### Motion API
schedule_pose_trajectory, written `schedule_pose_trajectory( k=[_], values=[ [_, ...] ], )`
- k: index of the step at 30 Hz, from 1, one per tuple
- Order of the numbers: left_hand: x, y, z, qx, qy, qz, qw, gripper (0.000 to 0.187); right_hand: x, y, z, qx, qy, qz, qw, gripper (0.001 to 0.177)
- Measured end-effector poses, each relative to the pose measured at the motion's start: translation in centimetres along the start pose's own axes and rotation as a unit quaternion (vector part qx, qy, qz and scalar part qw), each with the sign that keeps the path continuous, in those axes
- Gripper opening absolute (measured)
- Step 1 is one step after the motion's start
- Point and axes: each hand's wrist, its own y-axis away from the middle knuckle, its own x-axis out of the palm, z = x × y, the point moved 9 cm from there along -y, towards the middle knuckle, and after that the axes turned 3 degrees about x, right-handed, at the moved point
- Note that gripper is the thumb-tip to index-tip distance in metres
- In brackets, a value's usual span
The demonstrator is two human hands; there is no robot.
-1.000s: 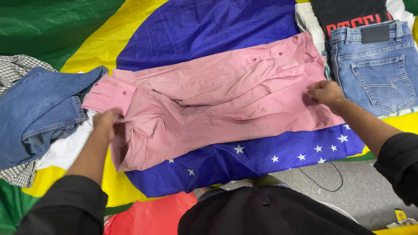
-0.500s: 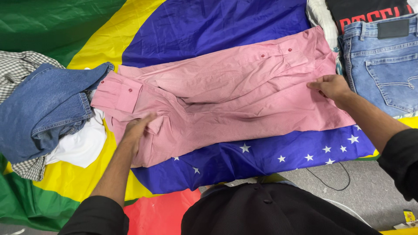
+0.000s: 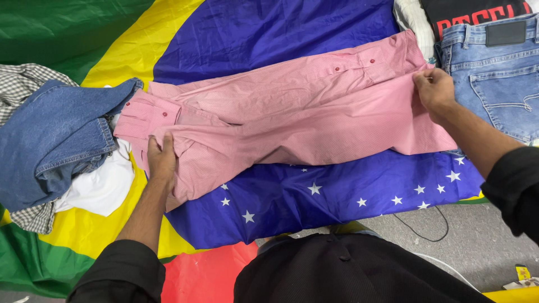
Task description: The person folds a pair of light blue jeans and a pink long-sleeved shirt on a Brazilian flag spread on the floor. The jeans are folded into a compact rectangle and placed aside, then the shirt is smoothed, sleeves folded in, and the garment folded into a neat stack.
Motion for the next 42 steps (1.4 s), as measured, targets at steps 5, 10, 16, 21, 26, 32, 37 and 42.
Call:
schedule_pose_trajectory(
  k=[5,10,16,21,26,32,37,42],
  values=[
    [-0.5,4.3,-0.5,-0.09,-0.178,0.099,0.975,0.101,1.4,1.5,-2.9,0.157,0.063,0.144,0.975,0.05],
    [-3.6,9.4,2.5,-0.12,-0.376,0.186,0.9,0.089,-1.1,3.5,-7.7,-0.001,0.369,0.226,0.901,0.074],
    [-6.6,7.7,6.2,-0.065,-0.344,0.173,0.921,0.053,-3.7,3.6,-11.6,0.018,0.536,0.225,0.813,0.045],
    [-9.0,5.7,7.0,-0.02,-0.446,0.162,0.88,0.06,-5.7,5.3,-7.5,0.065,0.524,0.133,0.839,0.059],
    [-7.3,6.8,5.0,-0.039,-0.485,0.172,0.857,0.067,-5.0,6.0,-6.8,0.058,0.529,0.113,0.839,0.061],
    [-1.3,10.5,-8.2,0.214,-0.366,0.028,0.905,0.064,-3.3,2.1,-9.6,0.012,0.476,0.175,0.862,0.065],
    [14.8,11.5,-11.1,0.275,-0.365,0.263,0.85,0.065,-3.0,2.2,-10.3,0.086,0.481,0.2,0.849,0.066],
    [24.6,10.9,-9.5,0.232,-0.449,0.387,0.771,0.068,-1.8,3.2,-5.8,0.001,0.432,0.16,0.888,0.054]
  ],
)
